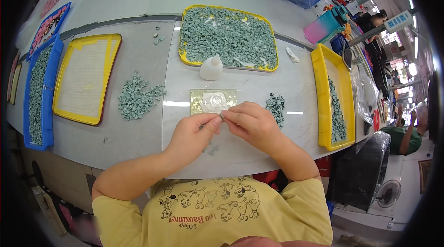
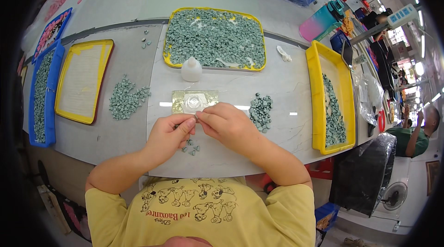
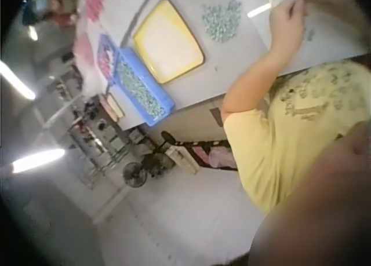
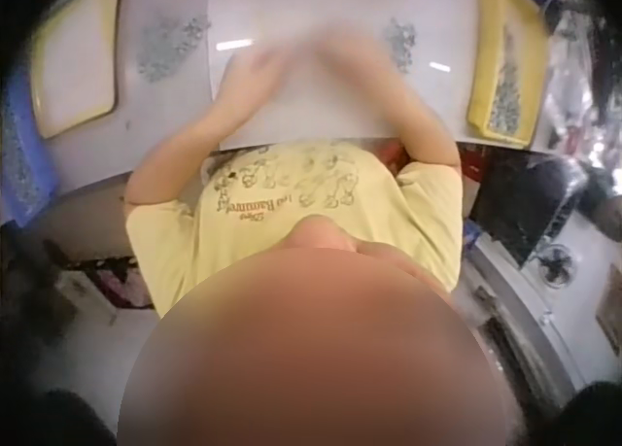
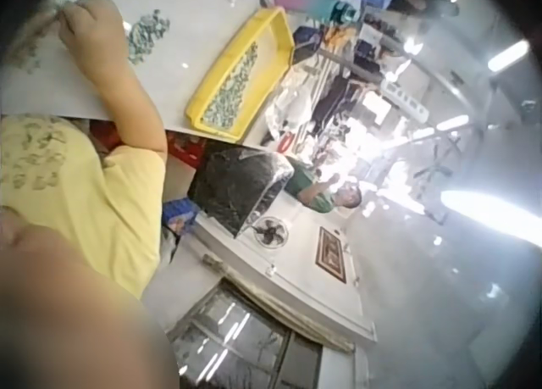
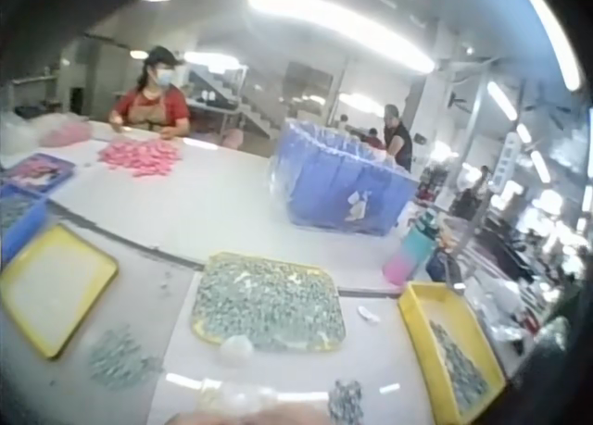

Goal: Picking small green plastic parts from a tray and placing them into a small transparent plastic bag.

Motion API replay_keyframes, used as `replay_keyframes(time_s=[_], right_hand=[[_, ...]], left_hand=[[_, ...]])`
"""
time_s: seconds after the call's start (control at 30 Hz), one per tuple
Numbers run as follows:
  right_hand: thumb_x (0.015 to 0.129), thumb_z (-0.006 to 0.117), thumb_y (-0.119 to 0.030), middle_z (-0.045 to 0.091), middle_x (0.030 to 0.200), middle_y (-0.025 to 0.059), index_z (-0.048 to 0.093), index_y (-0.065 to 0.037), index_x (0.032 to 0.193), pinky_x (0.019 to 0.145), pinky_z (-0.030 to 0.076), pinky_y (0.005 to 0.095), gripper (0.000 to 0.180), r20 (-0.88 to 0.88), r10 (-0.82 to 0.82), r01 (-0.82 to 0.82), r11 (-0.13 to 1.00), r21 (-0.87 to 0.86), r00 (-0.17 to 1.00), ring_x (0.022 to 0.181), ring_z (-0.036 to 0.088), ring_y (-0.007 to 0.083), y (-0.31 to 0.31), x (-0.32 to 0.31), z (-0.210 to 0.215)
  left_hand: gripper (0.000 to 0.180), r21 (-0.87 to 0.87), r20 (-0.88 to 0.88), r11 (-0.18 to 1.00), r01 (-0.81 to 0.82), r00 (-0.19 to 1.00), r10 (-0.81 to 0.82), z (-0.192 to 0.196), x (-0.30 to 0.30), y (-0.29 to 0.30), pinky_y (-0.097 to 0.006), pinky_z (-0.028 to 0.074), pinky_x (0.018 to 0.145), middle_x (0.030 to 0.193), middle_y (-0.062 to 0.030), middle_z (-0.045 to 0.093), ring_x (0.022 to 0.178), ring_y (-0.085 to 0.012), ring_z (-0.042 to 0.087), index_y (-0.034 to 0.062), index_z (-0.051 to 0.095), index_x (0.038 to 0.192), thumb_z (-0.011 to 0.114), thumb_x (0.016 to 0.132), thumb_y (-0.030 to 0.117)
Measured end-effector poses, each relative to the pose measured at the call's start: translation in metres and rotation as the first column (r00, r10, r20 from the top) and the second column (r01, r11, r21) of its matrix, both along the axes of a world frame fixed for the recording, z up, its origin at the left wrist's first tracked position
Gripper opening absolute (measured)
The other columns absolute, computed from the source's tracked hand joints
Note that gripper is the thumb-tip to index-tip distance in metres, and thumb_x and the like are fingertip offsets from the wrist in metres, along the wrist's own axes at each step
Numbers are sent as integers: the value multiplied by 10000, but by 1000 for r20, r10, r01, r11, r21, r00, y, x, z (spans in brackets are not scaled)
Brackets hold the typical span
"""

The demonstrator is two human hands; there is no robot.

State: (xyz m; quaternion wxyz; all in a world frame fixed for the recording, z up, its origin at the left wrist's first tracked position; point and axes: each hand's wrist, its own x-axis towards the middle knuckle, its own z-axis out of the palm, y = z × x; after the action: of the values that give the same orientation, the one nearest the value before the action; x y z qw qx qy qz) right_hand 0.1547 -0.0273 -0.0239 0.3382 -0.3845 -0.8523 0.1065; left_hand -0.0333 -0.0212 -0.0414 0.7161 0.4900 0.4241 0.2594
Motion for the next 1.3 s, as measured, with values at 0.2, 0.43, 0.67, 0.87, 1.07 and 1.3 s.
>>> replay_keyframes(time_s=[0.2, 0.43, 0.67, 0.87, 1.07, 1.3], right_hand=[[604, 694, 20, 605, 836, 74, 630, -22, 943, 619, 472, 315, 348, 80, -55, 46, 993, 113, 995, 720, 578, 226, 20, 6, -10], [638, 584, -73, 565, 883, 73, 618, 23, 974, 635, 468, 315, 350, 309, -26, -74, 948, 310, 951, 756, 562, 220, 25, -16, -7], [635, 579, -74, 555, 876, 77, 610, 51, 966, 645, 475, 321, 355, 402, -22, -102, 953, 285, 915, 760, 562, 209, 17, -33, -5], [664, 620, -34, 570, 846, 79, 622, 26, 962, 658, 475, 303, 303, 298, -24, -54, 967, 250, 954, 757, 562, 211, 17, -42, -4], [794, 644, -53, 584, 770, 53, 616, 9, 889, 627, 431, 228, 116, -263, -348, 176, 841, -511, 900, 713, 550, 126, 9, -52, -9], [841, 602, -61, 573, 765, 35, 588, 5, 867, 626, 420, 234, 72, -498, -575, -210, 494, -844, 649, 682, 519, 100, 5, -63, -10]], left_hand=[[178, -137, 75, 991, 4, 997, 7, 1, -7, 8, -186, 333, 466, 838, -46, 581, 528, -34, 369, 15, 570, 1036, 521, 910, 132], [130, -289, 156, 957, -2, 987, 49, -4, -26, 11, -201, 330, 450, 803, -55, 579, 515, -43, 375, 17, 525, 953, 552, 888, 127], [139, -287, 206, 945, -156, 954, 220, -3, -40, 10, -205, 315, 437, 794, -43, 569, 513, -35, 365, 1, 522, 928, 542, 896, 134], [124, -285, 288, 922, -264, 893, 345, 1, -45, 8, -196, 286, 434, 855, -83, 573, 516, -42, 345, 2, 502, 970, 539, 895, 93], [145, -335, 348, 915, -223, 874, 340, -6, -51, 7, -200, 248, 417, 738, -3, 513, 488, -32, 300, 36, 474, 894, 508, 921, 175], [198, -358, 312, 926, -117, 920, 236, 2, -59, 7, -196, 217, 416, 653, 21, 410, 496, -49, 286, 82, 434, 828, 439, 953, 236]])
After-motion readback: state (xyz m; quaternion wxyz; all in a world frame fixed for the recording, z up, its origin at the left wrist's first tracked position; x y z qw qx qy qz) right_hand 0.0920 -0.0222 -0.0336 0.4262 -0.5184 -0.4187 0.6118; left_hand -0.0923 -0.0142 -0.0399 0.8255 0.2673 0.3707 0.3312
